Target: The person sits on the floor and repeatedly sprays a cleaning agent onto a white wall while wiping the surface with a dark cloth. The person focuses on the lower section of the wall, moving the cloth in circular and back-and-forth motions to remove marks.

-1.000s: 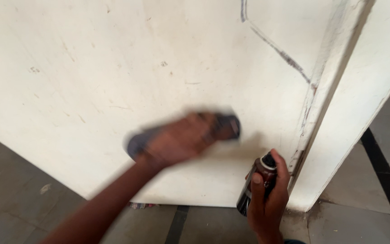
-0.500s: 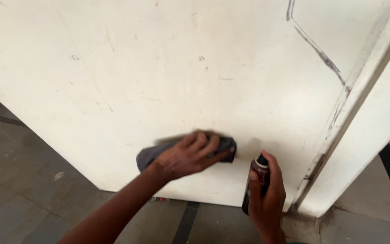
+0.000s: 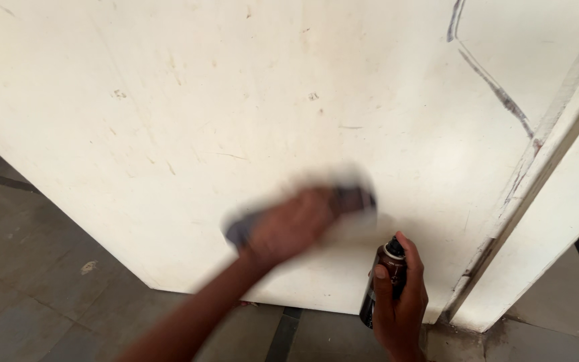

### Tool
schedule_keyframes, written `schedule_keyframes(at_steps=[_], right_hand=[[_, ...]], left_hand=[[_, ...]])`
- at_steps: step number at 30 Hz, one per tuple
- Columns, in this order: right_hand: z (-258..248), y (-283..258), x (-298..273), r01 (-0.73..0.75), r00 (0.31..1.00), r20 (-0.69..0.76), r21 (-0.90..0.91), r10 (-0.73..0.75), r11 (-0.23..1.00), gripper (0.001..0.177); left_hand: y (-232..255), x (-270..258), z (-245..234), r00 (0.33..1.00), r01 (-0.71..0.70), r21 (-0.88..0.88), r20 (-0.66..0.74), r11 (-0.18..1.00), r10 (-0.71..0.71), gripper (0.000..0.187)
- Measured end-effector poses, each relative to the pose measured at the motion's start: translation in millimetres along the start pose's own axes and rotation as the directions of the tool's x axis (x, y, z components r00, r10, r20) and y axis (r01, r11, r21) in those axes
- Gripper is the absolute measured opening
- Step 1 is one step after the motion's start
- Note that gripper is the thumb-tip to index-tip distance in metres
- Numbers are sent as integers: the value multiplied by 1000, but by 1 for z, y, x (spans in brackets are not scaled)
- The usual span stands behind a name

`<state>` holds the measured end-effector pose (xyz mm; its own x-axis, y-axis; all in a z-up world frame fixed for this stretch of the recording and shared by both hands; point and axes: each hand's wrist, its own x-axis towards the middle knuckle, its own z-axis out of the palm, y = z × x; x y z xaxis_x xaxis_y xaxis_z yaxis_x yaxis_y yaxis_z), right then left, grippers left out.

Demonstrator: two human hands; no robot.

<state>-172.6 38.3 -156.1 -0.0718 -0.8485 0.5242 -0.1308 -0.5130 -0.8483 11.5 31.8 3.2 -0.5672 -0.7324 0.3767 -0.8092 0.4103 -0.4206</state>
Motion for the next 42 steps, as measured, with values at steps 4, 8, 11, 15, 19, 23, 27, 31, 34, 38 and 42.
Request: schedule_keyframes(at_steps=[4,8,11,15,19,23,27,31,34,38,42], right_hand=[[1,5,-5,45,999,7,-39,-45,998,56],[2,11,0,-30,1000,9,-25,30,999,59],[16,14,0,-6,1000,-2,41,6,999,58],[24,14,-6,-32,999,24,26,32,999,58],[28,8,-15,9,999,41,-9,-9,1000,57],[24,6,-17,13,999,50,4,-13,1000,56],[23,7,-13,25,999,19,23,-26,999,55],[27,7,-12,-39,998,41,31,38,999,57],[31,8,-12,-6,999,49,-5,7,1000,56],[29,5,-24,-44,995,92,41,40,998,58],[32,5,-22,44,997,64,-24,-43,999,56]], left_hand=[[28,-61,38,979,-121,202,-135,972,150,61],[-31,-43,5,733,629,-336,558,701,-390,46],[-64,-47,-42,607,724,-361,-70,588,-791,45],[-67,-42,-36,383,528,-848,296,-56,-875,66],[-5,-64,35,978,-43,316,-181,948,104,66],[-1,-98,76,987,52,171,-157,984,-25,61],[-26,-102,69,920,324,117,-270,939,-284,55],[-24,-105,50,974,173,270,-192,947,-123,57],[-35,-109,51,951,238,250,-258,939,-172,55],[-31,-111,69,982,122,134,-158,983,-101,60],[-35,-107,65,926,236,253,-352,938,-137,61]])
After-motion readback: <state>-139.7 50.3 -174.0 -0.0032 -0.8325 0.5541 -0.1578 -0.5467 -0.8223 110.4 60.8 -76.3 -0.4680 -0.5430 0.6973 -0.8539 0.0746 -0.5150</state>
